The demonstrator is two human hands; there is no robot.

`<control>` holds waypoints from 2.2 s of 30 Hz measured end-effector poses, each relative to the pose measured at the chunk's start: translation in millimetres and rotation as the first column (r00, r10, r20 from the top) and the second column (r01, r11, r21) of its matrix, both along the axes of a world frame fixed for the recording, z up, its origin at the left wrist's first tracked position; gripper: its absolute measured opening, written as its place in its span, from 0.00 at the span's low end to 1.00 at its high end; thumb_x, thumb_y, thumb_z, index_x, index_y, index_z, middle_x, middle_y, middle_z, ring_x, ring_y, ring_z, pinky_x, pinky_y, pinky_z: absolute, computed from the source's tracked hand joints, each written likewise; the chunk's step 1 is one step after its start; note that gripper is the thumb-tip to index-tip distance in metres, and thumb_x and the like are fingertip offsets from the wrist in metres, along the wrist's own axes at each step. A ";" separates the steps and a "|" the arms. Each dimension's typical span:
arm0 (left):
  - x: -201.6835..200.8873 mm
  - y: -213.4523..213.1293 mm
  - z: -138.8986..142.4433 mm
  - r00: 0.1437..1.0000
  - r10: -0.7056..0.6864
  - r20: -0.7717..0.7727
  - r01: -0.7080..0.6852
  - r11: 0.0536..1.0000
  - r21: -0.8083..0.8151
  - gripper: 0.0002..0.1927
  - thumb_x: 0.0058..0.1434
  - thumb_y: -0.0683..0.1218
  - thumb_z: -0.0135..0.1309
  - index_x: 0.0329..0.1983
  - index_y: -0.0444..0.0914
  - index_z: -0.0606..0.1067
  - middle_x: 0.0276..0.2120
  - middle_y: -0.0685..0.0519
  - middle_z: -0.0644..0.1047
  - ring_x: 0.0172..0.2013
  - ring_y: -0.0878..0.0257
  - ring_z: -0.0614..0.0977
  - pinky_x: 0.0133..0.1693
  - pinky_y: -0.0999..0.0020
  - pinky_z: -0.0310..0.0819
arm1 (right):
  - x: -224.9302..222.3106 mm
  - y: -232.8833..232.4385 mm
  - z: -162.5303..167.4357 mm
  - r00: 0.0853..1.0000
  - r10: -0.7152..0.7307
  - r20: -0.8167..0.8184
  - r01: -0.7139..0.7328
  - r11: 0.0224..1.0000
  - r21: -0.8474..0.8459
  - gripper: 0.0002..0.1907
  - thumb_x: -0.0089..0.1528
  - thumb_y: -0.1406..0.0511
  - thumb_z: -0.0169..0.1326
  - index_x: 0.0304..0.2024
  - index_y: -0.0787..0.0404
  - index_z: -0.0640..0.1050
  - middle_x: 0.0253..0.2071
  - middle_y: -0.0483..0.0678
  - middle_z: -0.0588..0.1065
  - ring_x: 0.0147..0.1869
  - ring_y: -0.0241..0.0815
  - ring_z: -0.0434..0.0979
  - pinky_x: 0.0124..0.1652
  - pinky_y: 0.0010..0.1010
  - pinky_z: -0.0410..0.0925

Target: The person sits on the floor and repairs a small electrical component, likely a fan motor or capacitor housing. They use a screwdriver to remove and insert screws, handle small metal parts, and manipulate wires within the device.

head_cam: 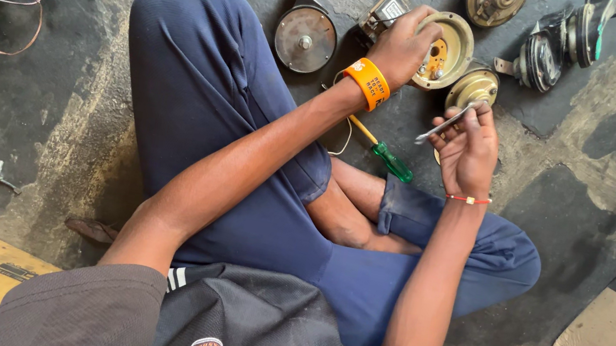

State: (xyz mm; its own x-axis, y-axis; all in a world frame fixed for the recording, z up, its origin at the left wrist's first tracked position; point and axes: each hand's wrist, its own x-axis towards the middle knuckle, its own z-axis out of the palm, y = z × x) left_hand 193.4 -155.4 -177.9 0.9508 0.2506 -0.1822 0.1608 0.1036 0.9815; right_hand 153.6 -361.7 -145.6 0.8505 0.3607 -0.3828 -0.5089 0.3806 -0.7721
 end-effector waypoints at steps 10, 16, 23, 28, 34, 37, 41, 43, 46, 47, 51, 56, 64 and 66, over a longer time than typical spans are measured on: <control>-0.5 -1.2 -0.8 1.000 0.003 0.010 -0.003 1.000 -0.007 0.16 0.66 0.54 0.47 0.47 0.39 0.75 0.38 0.48 0.84 0.40 0.57 0.86 0.45 0.62 0.78 | -1.2 -4.1 -1.2 0.964 0.177 -0.196 -0.015 0.777 0.629 0.17 0.80 0.54 0.39 0.49 0.62 0.69 0.29 0.41 0.62 0.30 0.30 0.62 0.27 0.18 0.61; -1.6 -0.8 -0.2 1.000 0.001 0.019 -0.001 1.000 0.004 0.16 0.66 0.54 0.47 0.47 0.39 0.75 0.38 0.48 0.84 0.41 0.57 0.86 0.46 0.62 0.78 | -3.0 -6.1 -7.8 0.965 0.111 -0.239 0.050 0.814 0.579 0.19 0.80 0.53 0.37 0.51 0.60 0.69 0.28 0.40 0.63 0.31 0.30 0.65 0.27 0.17 0.63; -2.9 -1.7 0.9 1.000 0.004 0.001 -0.004 1.000 0.010 0.16 0.66 0.55 0.47 0.47 0.39 0.75 0.38 0.48 0.84 0.41 0.57 0.86 0.46 0.61 0.78 | -2.6 -0.9 -0.9 0.968 0.074 -0.240 0.050 0.879 0.474 0.19 0.76 0.53 0.38 0.52 0.60 0.70 0.32 0.43 0.67 0.35 0.34 0.70 0.28 0.20 0.65; 1.5 -1.5 -2.9 0.999 -0.015 0.038 0.014 1.000 0.015 0.16 0.68 0.54 0.47 0.47 0.38 0.75 0.38 0.48 0.83 0.40 0.58 0.85 0.45 0.62 0.78 | -5.5 -0.4 -9.5 0.963 0.269 0.021 -0.253 0.926 -0.279 0.16 0.69 0.67 0.44 0.58 0.64 0.72 0.40 0.47 0.75 0.35 0.34 0.71 0.30 0.22 0.65; 4.0 -5.5 -7.1 0.984 -0.040 0.172 0.069 0.984 -0.165 0.15 0.69 0.50 0.48 0.48 0.36 0.77 0.39 0.49 0.84 0.40 0.62 0.84 0.45 0.65 0.78 | -14.5 -4.8 -5.3 0.936 0.353 0.003 -0.298 0.795 -0.529 0.15 0.70 0.69 0.49 0.58 0.69 0.75 0.40 0.48 0.77 0.37 0.34 0.78 0.37 0.23 0.73; 5.1 -5.4 -4.4 0.988 -0.041 0.149 0.063 0.986 -0.151 0.15 0.68 0.50 0.49 0.49 0.36 0.78 0.39 0.50 0.85 0.40 0.65 0.84 0.45 0.68 0.78 | -10.4 -9.9 21.9 0.963 0.268 0.023 -0.202 0.777 -0.596 0.15 0.71 0.67 0.48 0.57 0.67 0.75 0.35 0.47 0.76 0.30 0.35 0.75 0.30 0.24 0.68; 2.9 -5.4 0.5 0.993 -0.039 0.109 0.048 0.995 -0.084 0.16 0.67 0.50 0.50 0.48 0.35 0.79 0.39 0.50 0.85 0.40 0.66 0.84 0.46 0.69 0.78 | -4.3 -5.1 61.8 0.928 0.302 0.217 -0.073 0.721 -0.689 0.14 0.73 0.69 0.51 0.58 0.68 0.79 0.38 0.46 0.77 0.36 0.31 0.72 0.35 0.22 0.64; 3.4 -4.5 1.8 0.991 -0.067 0.116 0.079 0.992 -0.098 0.16 0.66 0.50 0.50 0.48 0.35 0.79 0.38 0.50 0.85 0.39 0.66 0.85 0.45 0.69 0.78 | -0.9 3.9 79.5 0.849 0.401 0.344 -0.046 0.705 -0.708 0.12 0.72 0.70 0.53 0.57 0.67 0.80 0.40 0.45 0.78 0.42 0.31 0.74 0.42 0.21 0.66; 6.2 -2.7 2.2 0.980 -0.117 0.160 0.133 0.987 -0.090 0.16 0.67 0.49 0.50 0.48 0.34 0.79 0.39 0.50 0.85 0.41 0.65 0.84 0.47 0.68 0.78 | 7.6 14.6 109.3 0.669 0.598 0.442 0.011 0.587 -0.809 0.11 0.71 0.72 0.56 0.55 0.63 0.81 0.42 0.46 0.77 0.46 0.36 0.75 0.47 0.25 0.67; 8.0 -2.6 2.4 0.974 -0.137 0.182 0.154 0.984 -0.085 0.16 0.67 0.49 0.50 0.48 0.34 0.79 0.40 0.50 0.85 0.42 0.65 0.84 0.47 0.68 0.78 | 12.0 19.6 116.9 0.603 0.655 0.455 0.063 0.529 -0.846 0.11 0.70 0.72 0.57 0.54 0.62 0.82 0.42 0.47 0.77 0.46 0.39 0.75 0.48 0.28 0.68; 11.8 -0.3 2.6 0.945 -0.202 0.259 0.223 0.973 -0.055 0.17 0.69 0.49 0.47 0.49 0.34 0.80 0.43 0.50 0.85 0.46 0.65 0.84 0.51 0.69 0.76 | 30.8 38.9 133.6 0.361 0.853 0.378 0.224 0.314 -0.923 0.15 0.65 0.74 0.59 0.53 0.57 0.85 0.42 0.52 0.77 0.48 0.52 0.71 0.48 0.39 0.66; 13.9 -0.9 3.5 0.937 -0.237 0.255 0.259 0.964 -0.054 0.19 0.70 0.50 0.43 0.50 0.34 0.79 0.45 0.50 0.84 0.47 0.65 0.82 0.53 0.70 0.73 | 48.4 55.0 128.1 0.246 0.899 0.362 0.213 0.315 -0.925 0.15 0.63 0.74 0.57 0.51 0.58 0.84 0.45 0.50 0.77 0.52 0.53 0.70 0.53 0.40 0.66; 13.5 -3.2 7.2 0.943 -0.238 0.234 0.271 0.955 -0.119 0.21 0.71 0.52 0.41 0.48 0.34 0.80 0.42 0.50 0.85 0.44 0.65 0.83 0.50 0.69 0.75 | 54.9 58.3 124.5 0.167 0.929 0.331 0.243 0.286 -0.927 0.15 0.60 0.76 0.55 0.47 0.61 0.85 0.49 0.51 0.76 0.57 0.55 0.68 0.58 0.40 0.66; 12.0 -3.2 10.3 0.948 -0.238 0.210 0.268 0.955 -0.130 0.21 0.71 0.52 0.41 0.48 0.34 0.80 0.41 0.50 0.85 0.44 0.66 0.83 0.49 0.69 0.75 | 55.2 60.2 125.1 0.170 0.928 0.333 0.244 0.287 -0.926 0.14 0.61 0.75 0.55 0.47 0.60 0.85 0.49 0.52 0.75 0.57 0.55 0.68 0.57 0.40 0.66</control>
State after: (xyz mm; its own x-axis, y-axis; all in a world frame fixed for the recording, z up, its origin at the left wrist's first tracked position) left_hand 205.4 -158.7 -167.6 0.9998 -0.0196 -0.0091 0.0135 0.2366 0.9715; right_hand 208.8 -301.5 -20.5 0.5981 0.8012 0.0166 0.7435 -0.5470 -0.3847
